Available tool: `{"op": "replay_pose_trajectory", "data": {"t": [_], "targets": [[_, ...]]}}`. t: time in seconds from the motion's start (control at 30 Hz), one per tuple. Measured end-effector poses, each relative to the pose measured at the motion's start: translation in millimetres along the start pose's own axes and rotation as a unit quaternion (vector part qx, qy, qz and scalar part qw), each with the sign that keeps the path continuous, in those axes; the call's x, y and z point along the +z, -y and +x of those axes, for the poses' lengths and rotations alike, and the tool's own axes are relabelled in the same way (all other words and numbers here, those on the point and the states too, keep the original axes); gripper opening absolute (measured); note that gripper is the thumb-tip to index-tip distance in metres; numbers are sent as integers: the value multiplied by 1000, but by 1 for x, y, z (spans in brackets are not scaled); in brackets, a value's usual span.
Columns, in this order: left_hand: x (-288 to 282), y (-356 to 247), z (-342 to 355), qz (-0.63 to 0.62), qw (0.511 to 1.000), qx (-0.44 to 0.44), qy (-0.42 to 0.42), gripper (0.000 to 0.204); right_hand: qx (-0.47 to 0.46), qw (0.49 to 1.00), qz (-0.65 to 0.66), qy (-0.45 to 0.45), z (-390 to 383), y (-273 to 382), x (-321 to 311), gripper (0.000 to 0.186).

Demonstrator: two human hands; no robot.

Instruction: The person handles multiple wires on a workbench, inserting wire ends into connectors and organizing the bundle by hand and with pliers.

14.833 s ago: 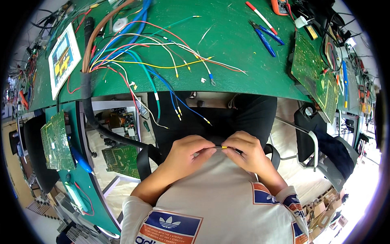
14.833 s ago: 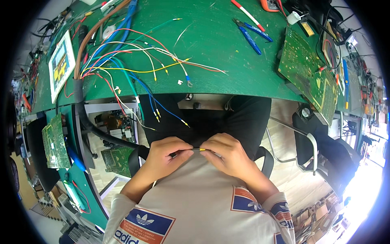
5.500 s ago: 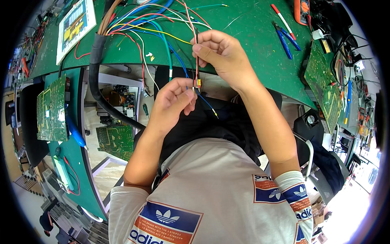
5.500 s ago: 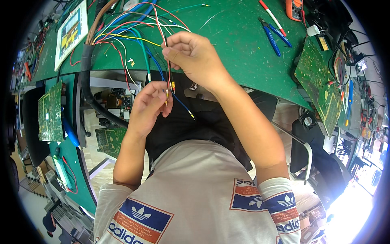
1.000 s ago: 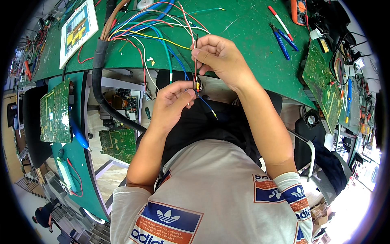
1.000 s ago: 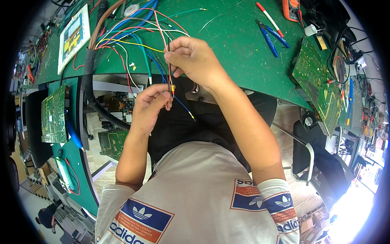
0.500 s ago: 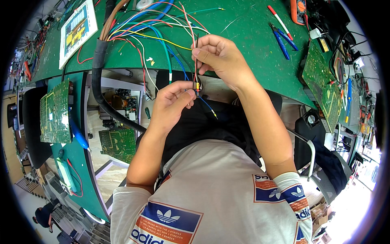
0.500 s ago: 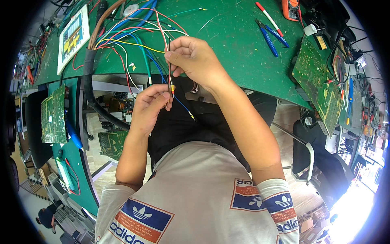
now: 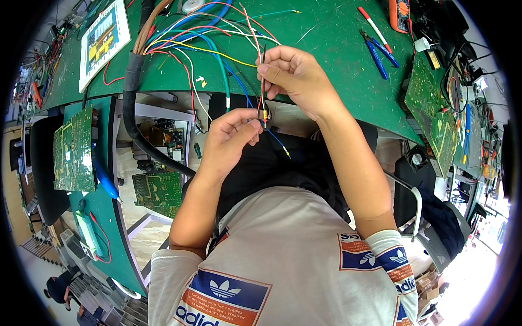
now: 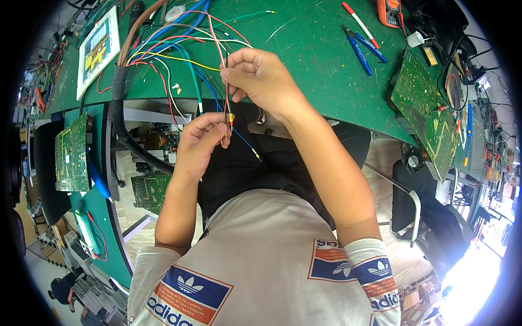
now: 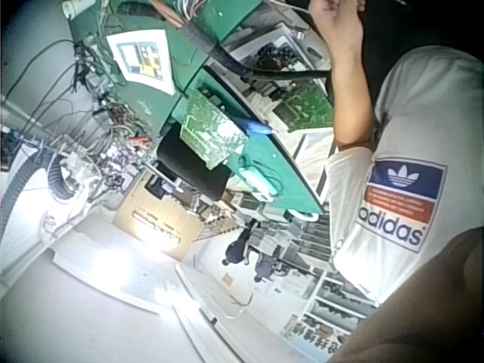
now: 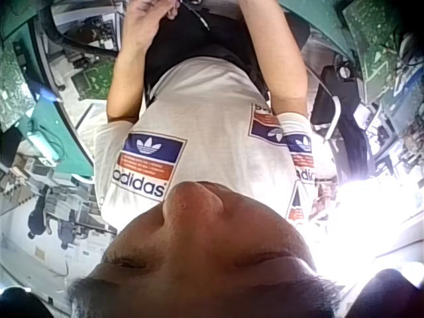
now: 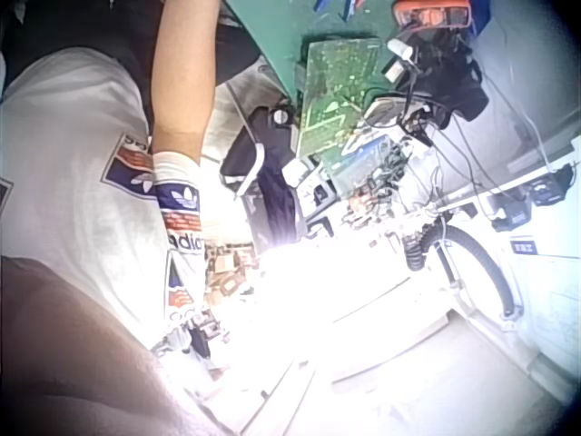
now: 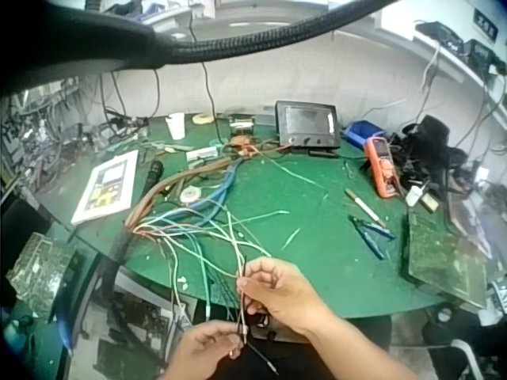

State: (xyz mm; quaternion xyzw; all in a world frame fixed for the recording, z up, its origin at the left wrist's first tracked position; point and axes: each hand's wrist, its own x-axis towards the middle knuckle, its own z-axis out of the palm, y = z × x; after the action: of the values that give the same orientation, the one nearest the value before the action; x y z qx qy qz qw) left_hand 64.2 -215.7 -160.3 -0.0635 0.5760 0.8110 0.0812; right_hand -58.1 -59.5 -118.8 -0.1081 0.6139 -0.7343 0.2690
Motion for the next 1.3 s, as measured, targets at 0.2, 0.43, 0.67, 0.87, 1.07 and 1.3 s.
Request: {"op": "replay_pose_trajectory", "data": {"t": [0.2,0.43,0.67,0.87,1.07,1.3], "targets": [[0,1,0,-7,1000,-1,3,19,0,1000,2,0,0,-1,0,12],[1,-3,0,-18,1000,-9,7,23,-6,1000,-6,3,0,-1,0,12],[1,-4,0,-18,1000,-11,10,26,-9,1000,-7,6,1,-1,0,12],[1,-4,1,-13,1000,-12,0,33,-4,1000,-1,2,0,-1,0,12],[1,-4,1,-29,999,-15,-7,39,-5,1000,3,-2,0,-1,1,12],[0,-5,1,-32,999,-18,-4,39,1,1000,3,-4,0,0,1,12]]}}
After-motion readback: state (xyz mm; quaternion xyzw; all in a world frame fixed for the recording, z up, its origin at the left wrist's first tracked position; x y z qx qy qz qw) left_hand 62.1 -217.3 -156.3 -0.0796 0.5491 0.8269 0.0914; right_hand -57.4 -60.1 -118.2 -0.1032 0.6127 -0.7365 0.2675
